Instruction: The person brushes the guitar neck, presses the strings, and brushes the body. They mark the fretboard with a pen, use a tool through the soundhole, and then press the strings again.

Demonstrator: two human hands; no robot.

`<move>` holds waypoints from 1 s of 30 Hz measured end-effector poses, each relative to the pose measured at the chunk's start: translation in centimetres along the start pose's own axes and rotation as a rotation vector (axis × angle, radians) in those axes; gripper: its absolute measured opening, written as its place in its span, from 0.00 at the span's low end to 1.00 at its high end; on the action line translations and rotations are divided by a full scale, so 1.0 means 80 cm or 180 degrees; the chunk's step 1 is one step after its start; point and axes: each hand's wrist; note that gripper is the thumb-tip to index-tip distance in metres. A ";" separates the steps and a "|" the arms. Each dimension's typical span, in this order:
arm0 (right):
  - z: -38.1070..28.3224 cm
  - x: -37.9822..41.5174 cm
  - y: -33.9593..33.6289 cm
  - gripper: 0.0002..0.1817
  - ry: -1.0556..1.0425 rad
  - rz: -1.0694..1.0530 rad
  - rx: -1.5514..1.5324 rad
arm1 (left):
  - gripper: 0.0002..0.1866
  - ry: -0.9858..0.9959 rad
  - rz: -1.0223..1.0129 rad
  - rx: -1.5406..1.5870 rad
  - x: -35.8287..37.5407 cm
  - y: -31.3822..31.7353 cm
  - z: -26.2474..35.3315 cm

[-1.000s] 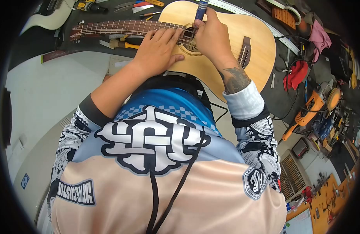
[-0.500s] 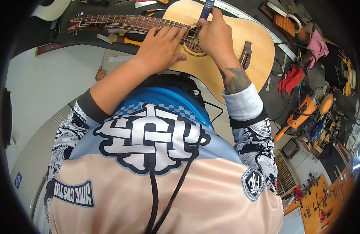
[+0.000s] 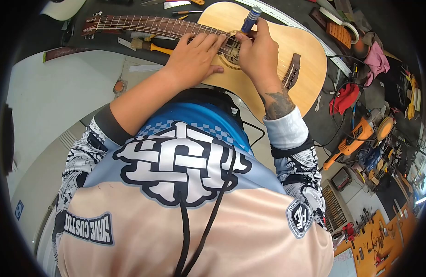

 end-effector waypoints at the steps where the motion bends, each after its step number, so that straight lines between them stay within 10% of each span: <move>1: 0.001 0.002 -0.001 0.21 -0.0094 0.0021 0.0014 | 0.43 -0.0005 -0.0018 0.0004 0.000 0.000 0.000; 30: 0.020 0.038 -0.004 0.18 -0.1131 0.0325 -0.0184 | 0.42 -0.0059 -0.0046 0.0071 -0.006 0.004 0.000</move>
Point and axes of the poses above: each hand's wrist, its own x-axis away from the middle knuckle, its own y-axis out of the palm, z = x × y, and after that the axes turned 14 degrees about z, right-handed
